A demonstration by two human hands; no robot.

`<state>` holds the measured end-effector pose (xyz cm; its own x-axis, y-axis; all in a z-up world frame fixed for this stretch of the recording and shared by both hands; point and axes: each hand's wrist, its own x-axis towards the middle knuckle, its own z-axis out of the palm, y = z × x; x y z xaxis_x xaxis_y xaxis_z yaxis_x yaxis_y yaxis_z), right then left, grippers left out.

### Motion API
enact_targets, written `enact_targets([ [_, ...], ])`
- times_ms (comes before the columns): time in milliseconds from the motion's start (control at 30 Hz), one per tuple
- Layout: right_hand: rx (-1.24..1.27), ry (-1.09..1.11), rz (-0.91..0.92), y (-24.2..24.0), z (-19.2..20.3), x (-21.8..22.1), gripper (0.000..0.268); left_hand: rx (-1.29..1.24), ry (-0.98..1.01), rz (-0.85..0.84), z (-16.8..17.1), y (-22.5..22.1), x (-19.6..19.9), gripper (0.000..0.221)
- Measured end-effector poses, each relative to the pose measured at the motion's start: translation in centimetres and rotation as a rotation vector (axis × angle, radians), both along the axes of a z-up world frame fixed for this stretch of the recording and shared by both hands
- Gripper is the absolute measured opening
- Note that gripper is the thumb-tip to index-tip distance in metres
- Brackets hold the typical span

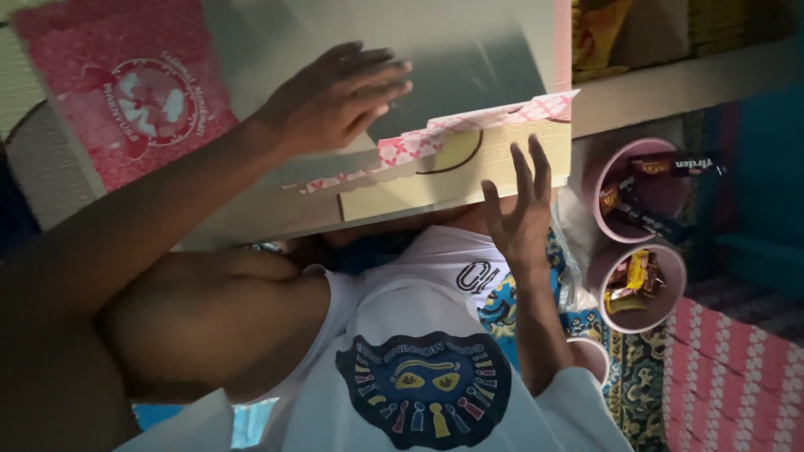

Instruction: The person sits on the floor with a flat cardboard box on their lap and folds it into an open box, pressing the side panels and bottom flaps into shape by hand. They then take a decorative printed paper sheet, fold it, and press it into the box as a liner, smoothing it flat with their palms.

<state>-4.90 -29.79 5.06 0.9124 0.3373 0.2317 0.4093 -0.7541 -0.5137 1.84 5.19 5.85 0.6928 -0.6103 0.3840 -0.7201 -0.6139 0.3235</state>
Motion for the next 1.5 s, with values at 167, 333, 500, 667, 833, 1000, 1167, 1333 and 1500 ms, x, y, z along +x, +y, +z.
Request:
enact_targets([
  [167,0.133,0.091,-0.023,1.5,1.2,-1.6,0.029,-0.103,-0.051,0.036,2.1,1.5,-0.8,0.02],
  [333,0.1,0.138,0.084,4.8,-0.7,-2.3,0.011,-0.011,-0.042,0.098,0.5,2.0,-2.6,0.006],
  [500,-0.113,-0.333,0.477,7.5,-6.1,-1.3,0.029,0.242,0.352,0.013,-1.2,2.4,-4.9,0.012],
  [667,-0.017,-0.44,0.565,10.0,-8.3,0.2,0.064,0.351,0.456,0.003,-1.1,3.8,-6.8,0.026],
  [833,-0.045,-0.41,0.579,10.4,-9.4,0.5,0.068,0.363,0.568,0.048,-0.9,6.2,-8.1,0.025],
  [1000,-0.066,-0.401,0.611,13.5,-4.0,0.9,0.028,0.286,0.647,0.093,-1.3,7.6,-8.7,0.023],
  [1167,-0.117,-0.364,0.609,13.2,-3.8,1.6,0.023,0.235,0.627,0.096,-2.0,7.6,-8.8,0.022],
  [1333,-0.16,-0.367,0.586,12.1,-3.2,2.9,0.02,0.174,0.561,0.052,-3.7,7.8,-10.4,0.017],
  [1500,-0.204,-0.401,0.551,11.8,-3.9,3.4,0.015,-0.047,0.215,0.016,-7.1,9.0,-12.7,0.029],
])
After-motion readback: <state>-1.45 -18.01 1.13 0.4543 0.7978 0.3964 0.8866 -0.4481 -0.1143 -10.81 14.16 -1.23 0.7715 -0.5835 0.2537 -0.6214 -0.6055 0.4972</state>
